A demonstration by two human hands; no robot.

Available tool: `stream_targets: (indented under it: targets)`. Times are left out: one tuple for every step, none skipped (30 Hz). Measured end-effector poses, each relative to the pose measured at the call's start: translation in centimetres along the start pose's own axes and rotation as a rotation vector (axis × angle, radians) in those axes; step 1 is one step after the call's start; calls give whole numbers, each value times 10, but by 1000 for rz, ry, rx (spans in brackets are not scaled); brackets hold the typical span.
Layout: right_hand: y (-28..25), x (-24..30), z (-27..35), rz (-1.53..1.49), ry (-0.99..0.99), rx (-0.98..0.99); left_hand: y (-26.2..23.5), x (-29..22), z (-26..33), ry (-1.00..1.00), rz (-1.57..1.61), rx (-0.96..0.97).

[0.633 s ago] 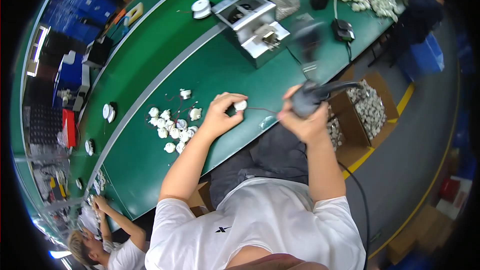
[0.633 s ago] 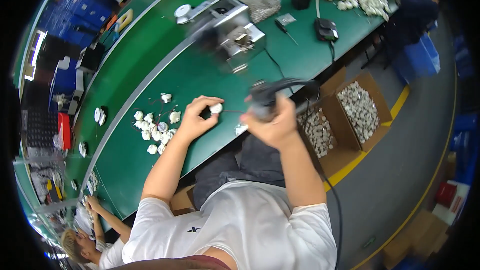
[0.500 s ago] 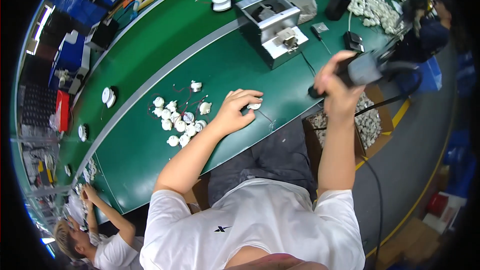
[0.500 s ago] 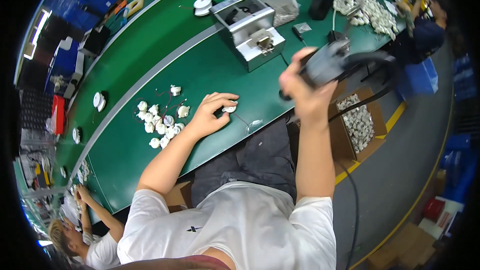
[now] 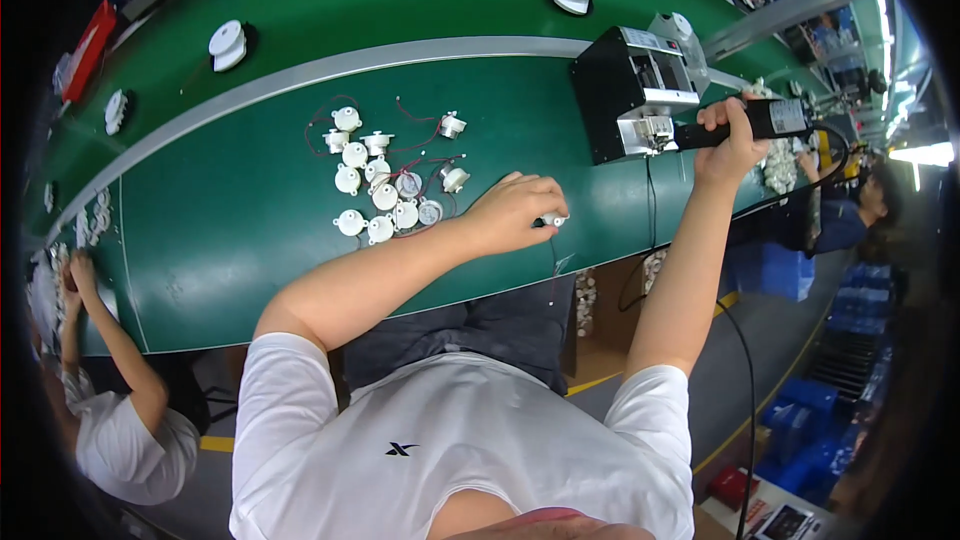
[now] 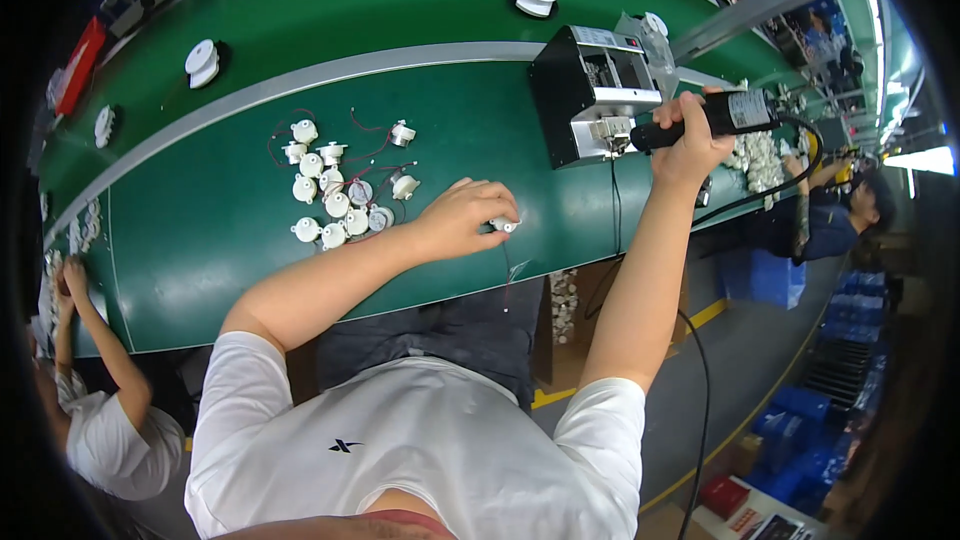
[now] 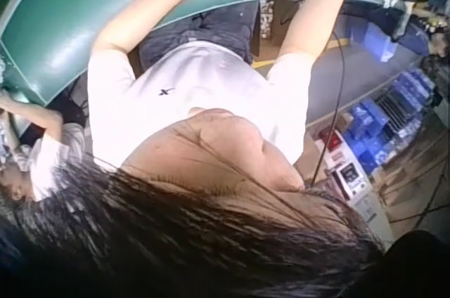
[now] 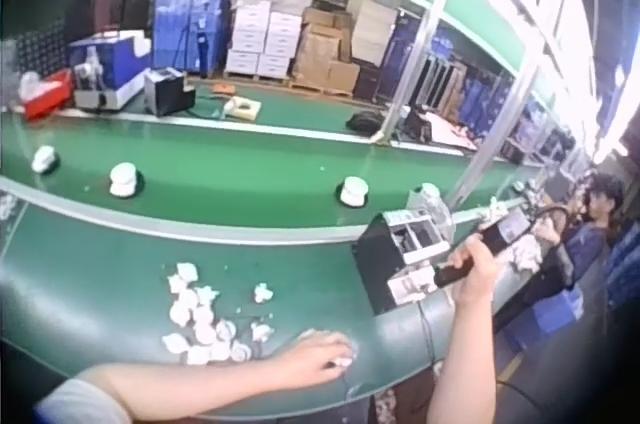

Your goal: The person assembles small electric motor components by hand, securing plastic housings to electric motors with screws and washers using a powered screwdriver.

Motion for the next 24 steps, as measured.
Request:
stream_targets:
  targets:
    - [-1,0,1,-6,4,-17,1,-1,1,-3,-8,8]
    - [1,-1,3,4,10,2,3,-2,1,-6,-17,17]
    - [2,-3,6,36,18,-4,3,-3,1,-6,-5,0]
    - [2,-4,9,70,23,-14,1,-3,1,-23,13,-27]
    - [1,-7,12,72,25,5,1,-2,1,-40,32,-54]
    - [1,-6,13,83,27,16,2,-1,1,-36,42,-65]
    - [3,-4,15,94,19,8,3,0,2,-28,10,-75]
    - [4,-2,18,106,11,-1,3,0,3,-21,-22,-86]
    - [3,-4,19,103,36,14,5,2,4,-22,-14,-98]
    - [-1,-3,24,111,39,24,5,1,5,-22,-58,-110]
    - [-3,-5,30,92,80,35,4,1,8,-29,-104,-128]
    - [-3,-4,36,74,124,46,2,1,8,-37,-94,-144]
    - [0,1,48,79,130,39,3,1,8,-42,-117,-128]
    - [3,6,59,100,117,50,3,1,7,-50,-139,-115]
    - [10,11,71,59,121,91,1,2,8,-69,-126,-135]
    - [21,19,85,24,126,122,3,0,6,-49,-147,-110]
    - [33,21,97,-2,128,168,4,-1,6,-31,-173,-84]
    - [45,21,109,-30,130,212,4,1,6,-45,-162,-93]
    - [58,20,119,-71,138,253,5,2,7,-48,-171,-78]
    - [68,19,127,-107,144,284,6,2,6,-44,-178,-59]
    - [76,18,132,-114,137,303,6,2,5,-47,-169,-61]
    - [84,15,135,-126,130,323,6,3,5,-58,-166,-52]
    - [89,13,137,-126,138,325,7,4,5,-69,-163,-43]
    - [94,11,138,-115,137,328,7,5,6,-75,-159,-45]
Point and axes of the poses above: each hand's wrist, its own z-axis away from the middle knuckle, its own y-axis out of the palm, x = y × z, the point moved 7 cm from there along -z, towards the middle knuckle, and after that the axes turned 8 degrees about x, right-handed, at the moved point
